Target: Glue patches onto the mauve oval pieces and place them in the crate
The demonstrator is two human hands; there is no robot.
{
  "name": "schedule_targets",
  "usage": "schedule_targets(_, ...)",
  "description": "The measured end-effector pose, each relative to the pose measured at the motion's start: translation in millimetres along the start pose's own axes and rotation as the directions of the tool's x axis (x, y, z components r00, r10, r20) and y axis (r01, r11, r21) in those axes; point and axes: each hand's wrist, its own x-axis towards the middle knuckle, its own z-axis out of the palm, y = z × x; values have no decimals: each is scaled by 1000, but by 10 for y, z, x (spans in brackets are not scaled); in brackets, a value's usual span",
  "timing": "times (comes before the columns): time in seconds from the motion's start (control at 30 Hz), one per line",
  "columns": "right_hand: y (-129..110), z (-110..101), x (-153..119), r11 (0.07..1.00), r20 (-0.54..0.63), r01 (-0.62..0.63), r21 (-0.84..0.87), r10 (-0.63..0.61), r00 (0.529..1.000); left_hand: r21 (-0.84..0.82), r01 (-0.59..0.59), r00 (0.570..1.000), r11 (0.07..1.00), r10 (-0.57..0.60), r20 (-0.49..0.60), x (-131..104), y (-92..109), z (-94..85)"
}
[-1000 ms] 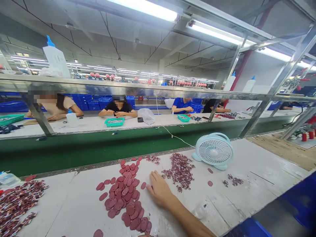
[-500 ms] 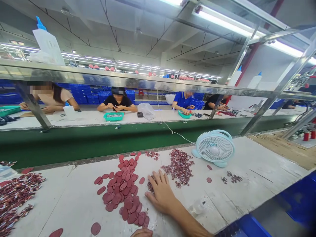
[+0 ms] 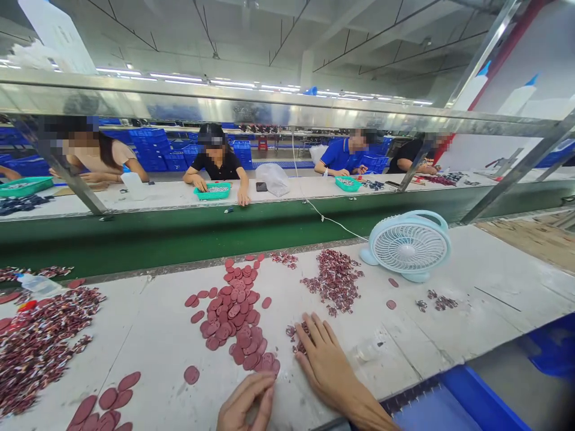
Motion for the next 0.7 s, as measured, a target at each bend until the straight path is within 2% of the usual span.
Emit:
schedule_targets(0.03, -2, 11, -33, 1000, 2, -6, 1, 6, 1000, 55, -63, 995, 997, 58, 77, 99, 6, -81)
schedule_targets(0.07, -12, 17, -56, 1000, -2, -13, 3, 13, 1000, 142, -193, 952, 971, 150, 267, 204, 7, -158)
schedule_targets(0.1, -28, 15, -68, 1000, -12, -18, 6, 18, 1000, 212, -325, 882, 921, 215, 419, 306, 4, -224)
schedule_targets(0.13, -48, 4, -70, 1000, -22, -14, 8, 14, 1000, 267, -432, 816, 861, 247, 523, 398, 2, -275)
schedule_targets(0.17, -70, -16, -61, 1000, -28, 2, 6, -2, 1000, 309, -515, 750, 800, 246, 614, 472, 2, -308)
schedule_targets(0.2, -91, -43, -45, 1000, -26, 32, 1, -32, 999, 343, -558, 712, 756, 224, 666, 527, 8, -324)
schedule_targets(0.27, -124, -111, 1, 994, 10, 113, -14, -113, 994, 383, -579, 666, 720, 145, 732, 585, 41, -317)
schedule_targets(0.4, -110, -233, 57, 979, 76, 203, -8, -202, 976, 395, -541, 637, 742, 55, 769, 611, 158, -271)
schedule_targets(0.53, -22, -311, 17, 968, 68, 249, 15, -250, 966, 369, -499, 617, 784, 22, 787, 687, 263, -268)
schedule_targets(0.6, 11, -335, -50, 961, 4, 275, 40, -275, 961, 340, -466, 613, 817, 21, 790, 733, 313, -275)
schedule_targets(0.67, 24, -338, -169, 951, -156, 285, 124, -265, 952, 315, -432, 634, 845, 36, 773, 745, 363, -292)
schedule_targets(0.7, 24, -329, -248, 937, -254, 271, 219, -214, 943, 298, -406, 658, 864, 51, 751, 729, 383, -305)
